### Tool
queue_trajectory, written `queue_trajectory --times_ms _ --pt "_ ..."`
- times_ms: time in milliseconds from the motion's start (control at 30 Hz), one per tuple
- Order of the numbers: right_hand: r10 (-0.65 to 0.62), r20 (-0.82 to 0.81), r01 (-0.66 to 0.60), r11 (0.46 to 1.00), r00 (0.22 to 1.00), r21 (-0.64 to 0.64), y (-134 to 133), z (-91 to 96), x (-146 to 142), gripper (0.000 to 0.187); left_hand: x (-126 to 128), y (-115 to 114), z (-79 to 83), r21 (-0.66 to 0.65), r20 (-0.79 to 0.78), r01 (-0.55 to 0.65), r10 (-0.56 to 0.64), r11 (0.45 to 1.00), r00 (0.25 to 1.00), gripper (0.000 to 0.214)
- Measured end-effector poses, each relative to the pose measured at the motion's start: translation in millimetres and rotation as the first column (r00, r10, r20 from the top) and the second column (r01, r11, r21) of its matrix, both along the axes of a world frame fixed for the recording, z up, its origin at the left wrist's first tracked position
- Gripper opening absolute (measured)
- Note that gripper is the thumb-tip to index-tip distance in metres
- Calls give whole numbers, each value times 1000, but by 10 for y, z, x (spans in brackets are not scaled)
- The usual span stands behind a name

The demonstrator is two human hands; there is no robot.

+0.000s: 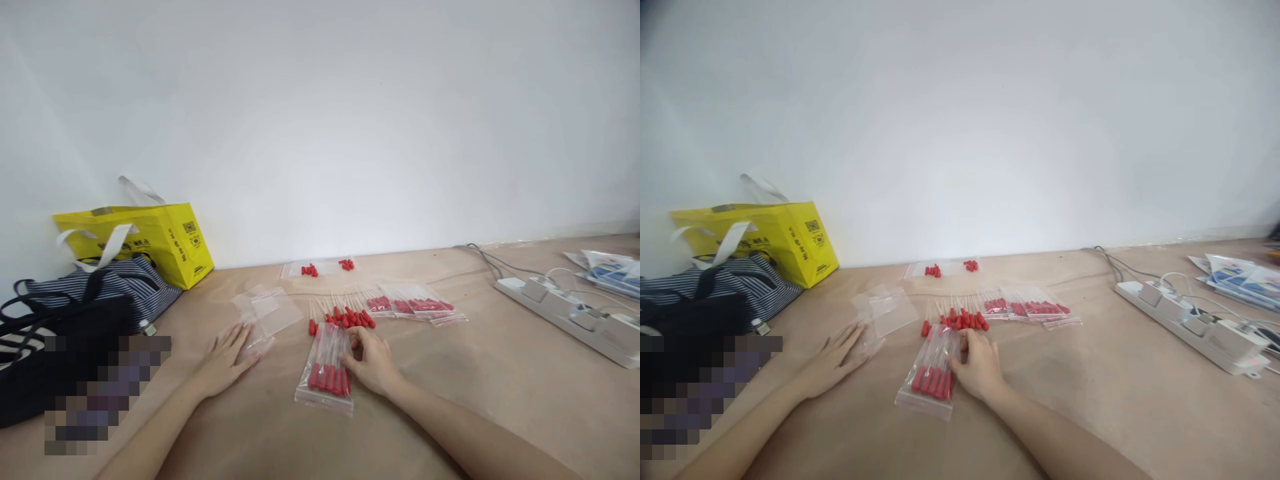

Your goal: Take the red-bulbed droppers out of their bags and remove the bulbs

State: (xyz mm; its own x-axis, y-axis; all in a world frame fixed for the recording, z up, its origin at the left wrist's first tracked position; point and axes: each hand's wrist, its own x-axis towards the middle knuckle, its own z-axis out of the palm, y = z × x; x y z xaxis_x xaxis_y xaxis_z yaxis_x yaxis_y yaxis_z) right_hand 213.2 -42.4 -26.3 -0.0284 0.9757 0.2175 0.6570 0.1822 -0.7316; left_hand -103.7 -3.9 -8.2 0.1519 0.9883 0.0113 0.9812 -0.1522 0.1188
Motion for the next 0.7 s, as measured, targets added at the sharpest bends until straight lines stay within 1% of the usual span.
queue_trajectory --times_ms 67,100,167,200,233,300,367,433,467,500,533,567,633,667,700 --pt "25 8 -24 999 1000 -22 -5 24 12 28 -150 31 55 52 14 117 -118 992 993 70" --pt "30 11 -30 999 999 -35 -4 32 18 30 -189 38 86 103 26 157 -161 982 987 70" --pt "33 12 -33 998 999 -59 6 36 28 34 -165 24 153 232 66 205 -226 951 972 64" --pt "49 2 -48 997 999 -65 15 33 29 37 -96 0 186 297 91 216 -253 930 963 57" --pt "81 -15 -82 995 997 -63 26 28 26 39 9 -36 215 347 122 223 -280 911 952 50" --pt "205 -68 -208 978 976 -30 55 15 -1 46 297 -139 257 363 164 273 -350 891 922 39" --pt "374 -136 -374 927 917 25 90 9 -56 51 623 -265 264 286 194 432 -494 855 848 38" --pt "516 -202 -510 856 833 80 127 15 -119 50 903 -384 236 213 233 597 -633 774 738 46" --pt "554 -234 -545 831 799 108 145 21 -140 48 1007 -433 212 188 253 640 -667 745 701 52" --pt "559 -260 -544 829 788 131 162 27 -146 45 1083 -472 187 172 273 656 -675 735 685 59" --pt "523 -276 -503 852 806 144 179 32 -134 40 1131 -502 160 143 280 671 -680 727 677 62" --pt "453 -279 -429 891 847 145 193 36 -101 35 1155 -522 134 120 280 673 -675 730 682 62" --pt "259 -242 -236 964 935 122 214 39 23 21 1146 -544 82 84 261 661 -657 746 708 57" --pt "183 -198 -164 981 963 105 219 38 106 14 1126 -552 54 83 250 640 -638 764 729 54" --pt "132 -152 -119 989 980 94 221 36 194 12 1100 -560 25 90 241 608 -610 789 755 52"
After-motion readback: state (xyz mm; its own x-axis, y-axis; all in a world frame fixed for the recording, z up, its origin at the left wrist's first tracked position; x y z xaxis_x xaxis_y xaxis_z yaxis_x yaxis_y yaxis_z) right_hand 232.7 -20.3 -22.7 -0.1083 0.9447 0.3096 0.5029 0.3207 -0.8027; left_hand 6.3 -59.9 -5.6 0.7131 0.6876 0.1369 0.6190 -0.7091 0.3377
